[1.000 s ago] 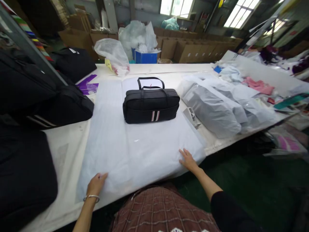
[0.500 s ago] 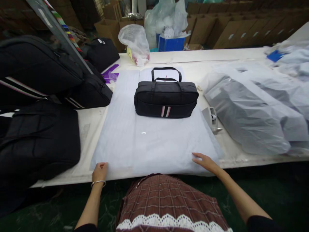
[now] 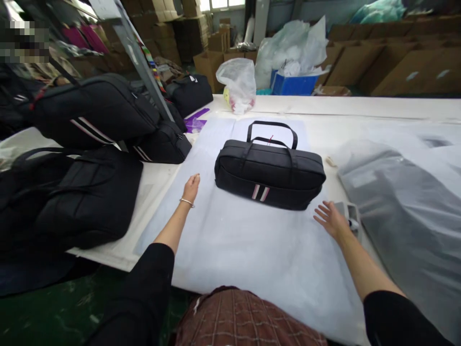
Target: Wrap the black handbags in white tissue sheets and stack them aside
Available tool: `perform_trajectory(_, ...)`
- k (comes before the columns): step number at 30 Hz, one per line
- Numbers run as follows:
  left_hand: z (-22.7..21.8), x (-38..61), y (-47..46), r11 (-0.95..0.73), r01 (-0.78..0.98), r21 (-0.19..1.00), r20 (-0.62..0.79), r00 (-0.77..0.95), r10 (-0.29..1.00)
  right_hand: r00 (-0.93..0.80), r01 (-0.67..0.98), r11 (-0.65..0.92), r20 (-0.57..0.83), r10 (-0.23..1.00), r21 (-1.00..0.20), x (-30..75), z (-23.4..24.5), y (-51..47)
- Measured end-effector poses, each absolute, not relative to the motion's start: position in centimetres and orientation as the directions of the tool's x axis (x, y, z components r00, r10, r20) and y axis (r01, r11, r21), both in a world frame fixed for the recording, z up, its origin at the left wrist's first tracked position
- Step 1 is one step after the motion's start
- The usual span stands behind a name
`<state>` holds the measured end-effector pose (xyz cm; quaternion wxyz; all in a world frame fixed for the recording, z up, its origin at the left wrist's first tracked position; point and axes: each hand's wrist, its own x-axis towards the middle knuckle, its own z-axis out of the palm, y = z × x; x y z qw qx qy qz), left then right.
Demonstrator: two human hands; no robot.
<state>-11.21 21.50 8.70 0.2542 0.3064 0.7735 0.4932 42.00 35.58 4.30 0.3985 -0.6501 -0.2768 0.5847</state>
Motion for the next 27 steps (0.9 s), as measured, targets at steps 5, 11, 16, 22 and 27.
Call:
perform_trajectory(5,8.5,-9.7,29.2,0.349,0.072,0.934,-0.226,-0.636,0.738,0.111,-0.121,-0.592,-0.603,0.790,-0.797,40.5,2.5,39.8)
perform_trajectory(11,6.9,-8.1,31.8,0.397,-0.074,0.915,-0.369,-0.548,0.750,0.069,-0.110,-0.588,-0.597,0.799,-0.801,39.8,2.0,41.4)
perform_trajectory(16,6.4,-7.7,31.1,0.383,-0.111,0.917,-0.379,-0.537,0.754,0.067,-0.078,-0.567,-0.571,0.818,-0.820,39.7,2.3,42.9)
perform_trajectory(22,6.3,-7.0,30.3,0.312,0.015,0.950,-0.253,-0.548,0.797,0.070,-0.033,-0.546,-0.547,0.834,-0.837,40.0,1.6,43.8)
perform_trajectory(27,6.6,-7.5,29.9,0.302,0.190,0.934,-0.159,-0.537,0.828,0.058,-0.055,-0.571,-0.574,0.817,-0.819,40.4,1.6,43.9)
